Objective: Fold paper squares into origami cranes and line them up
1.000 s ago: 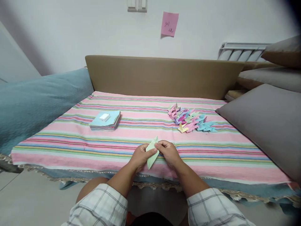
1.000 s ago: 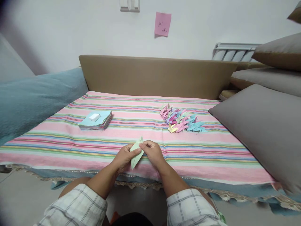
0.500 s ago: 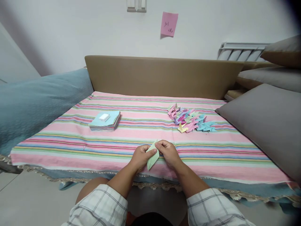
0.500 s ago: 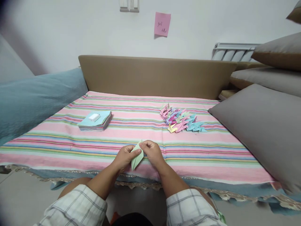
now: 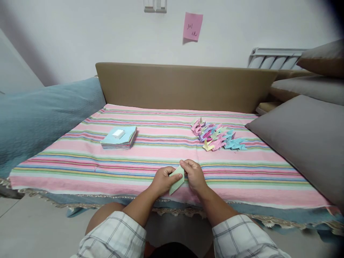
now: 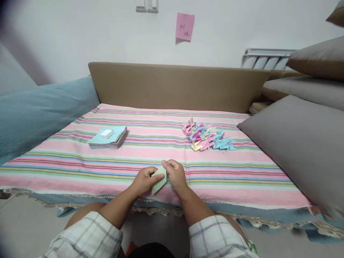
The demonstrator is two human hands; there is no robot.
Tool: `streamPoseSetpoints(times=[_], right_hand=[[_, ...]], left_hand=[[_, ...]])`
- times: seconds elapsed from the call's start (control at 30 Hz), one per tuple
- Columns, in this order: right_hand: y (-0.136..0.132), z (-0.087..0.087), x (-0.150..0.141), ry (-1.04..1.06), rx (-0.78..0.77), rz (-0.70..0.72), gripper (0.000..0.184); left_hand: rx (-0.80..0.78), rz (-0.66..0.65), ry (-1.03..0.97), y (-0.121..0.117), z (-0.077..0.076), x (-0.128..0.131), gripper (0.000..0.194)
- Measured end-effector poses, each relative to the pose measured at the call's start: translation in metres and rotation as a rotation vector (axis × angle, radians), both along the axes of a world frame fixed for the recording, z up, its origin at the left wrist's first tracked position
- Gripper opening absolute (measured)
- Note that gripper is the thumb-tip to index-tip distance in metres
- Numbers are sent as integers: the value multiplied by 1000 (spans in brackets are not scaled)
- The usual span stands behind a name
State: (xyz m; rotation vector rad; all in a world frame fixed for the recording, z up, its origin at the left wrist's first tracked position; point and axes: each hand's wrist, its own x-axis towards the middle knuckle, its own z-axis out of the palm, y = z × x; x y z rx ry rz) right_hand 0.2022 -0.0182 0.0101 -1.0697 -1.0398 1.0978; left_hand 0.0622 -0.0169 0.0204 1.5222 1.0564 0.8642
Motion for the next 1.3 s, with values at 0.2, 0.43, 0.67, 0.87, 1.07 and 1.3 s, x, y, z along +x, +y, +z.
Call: streamPoseSetpoints(times=[0.2,0.43,0.67,0.87,1.07,1.3], right_hand=[[0,1,-3,48,-55,0,44],[5,-2,1,82,-47,-23,41],[1,7,5,-197,-82,235,45],[-5,11,1,-401,36,298,31],[-6,5,-2,-409,34,373,30],[-8,4,-6,-485,10,415,36]], left_hand=[[-74,-9,-1,-3,1,0,33],[-129,18,-52,-4,2,-1,30],[-303,239,-524,2,3,3,35],[-389,209,-598,7,6,-2,35],[-431,240,-659,7,10,-4,37],[-455,342,-771,12,11,-5,36]])
